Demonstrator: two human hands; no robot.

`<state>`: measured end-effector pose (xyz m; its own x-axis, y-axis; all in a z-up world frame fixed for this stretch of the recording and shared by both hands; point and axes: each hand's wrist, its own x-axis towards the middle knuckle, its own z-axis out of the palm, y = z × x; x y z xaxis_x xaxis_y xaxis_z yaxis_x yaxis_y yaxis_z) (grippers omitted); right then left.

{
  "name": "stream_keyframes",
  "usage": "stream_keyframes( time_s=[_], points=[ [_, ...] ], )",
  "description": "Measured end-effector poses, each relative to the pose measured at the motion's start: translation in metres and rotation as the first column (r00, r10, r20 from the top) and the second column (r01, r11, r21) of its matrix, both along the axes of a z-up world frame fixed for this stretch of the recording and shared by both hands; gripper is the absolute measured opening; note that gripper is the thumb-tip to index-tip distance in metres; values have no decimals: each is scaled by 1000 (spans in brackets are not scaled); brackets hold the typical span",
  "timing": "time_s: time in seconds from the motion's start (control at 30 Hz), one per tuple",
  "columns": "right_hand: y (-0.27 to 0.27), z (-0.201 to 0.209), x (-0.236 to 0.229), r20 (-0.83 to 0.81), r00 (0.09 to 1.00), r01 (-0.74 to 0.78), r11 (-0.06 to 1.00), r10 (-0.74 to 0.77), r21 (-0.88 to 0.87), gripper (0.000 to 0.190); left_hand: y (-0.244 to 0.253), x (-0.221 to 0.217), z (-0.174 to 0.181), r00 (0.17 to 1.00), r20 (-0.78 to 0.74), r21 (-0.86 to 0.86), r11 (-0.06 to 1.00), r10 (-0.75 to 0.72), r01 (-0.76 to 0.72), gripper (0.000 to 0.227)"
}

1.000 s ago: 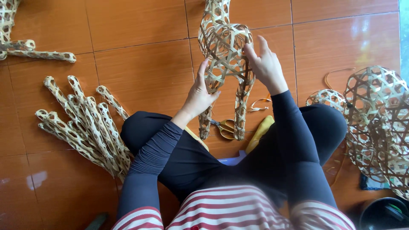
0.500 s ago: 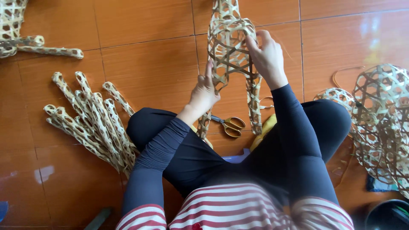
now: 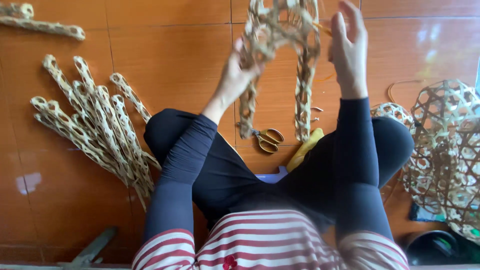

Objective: Weaving and assembling decorative bamboo horse figurines from thin strips.

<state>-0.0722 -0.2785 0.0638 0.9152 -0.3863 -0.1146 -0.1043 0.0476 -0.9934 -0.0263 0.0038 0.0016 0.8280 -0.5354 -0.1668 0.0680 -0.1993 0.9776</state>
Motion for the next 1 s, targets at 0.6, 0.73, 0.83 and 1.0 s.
stream_keyframes(
  time_s=[0.6,0.73,0.83,1.0],
  points=[
    [69,1,-52,-137,876,-458,886,463,66,51,20,51,38,871,-18,-632,669,491,-391,63],
    [50,17,-55,-228,860,-468,884,457,8,50,47,68,34,908,-32,-470,795,418,-383,61],
    [38,31,-64,-293,819,-523,852,494,-27,50,68,82,24,833,-5,-358,777,553,-518,62],
    [12,22,-72,-314,794,-575,811,520,-110,52,72,85,23,870,125,-330,847,477,-417,51]
  ],
)
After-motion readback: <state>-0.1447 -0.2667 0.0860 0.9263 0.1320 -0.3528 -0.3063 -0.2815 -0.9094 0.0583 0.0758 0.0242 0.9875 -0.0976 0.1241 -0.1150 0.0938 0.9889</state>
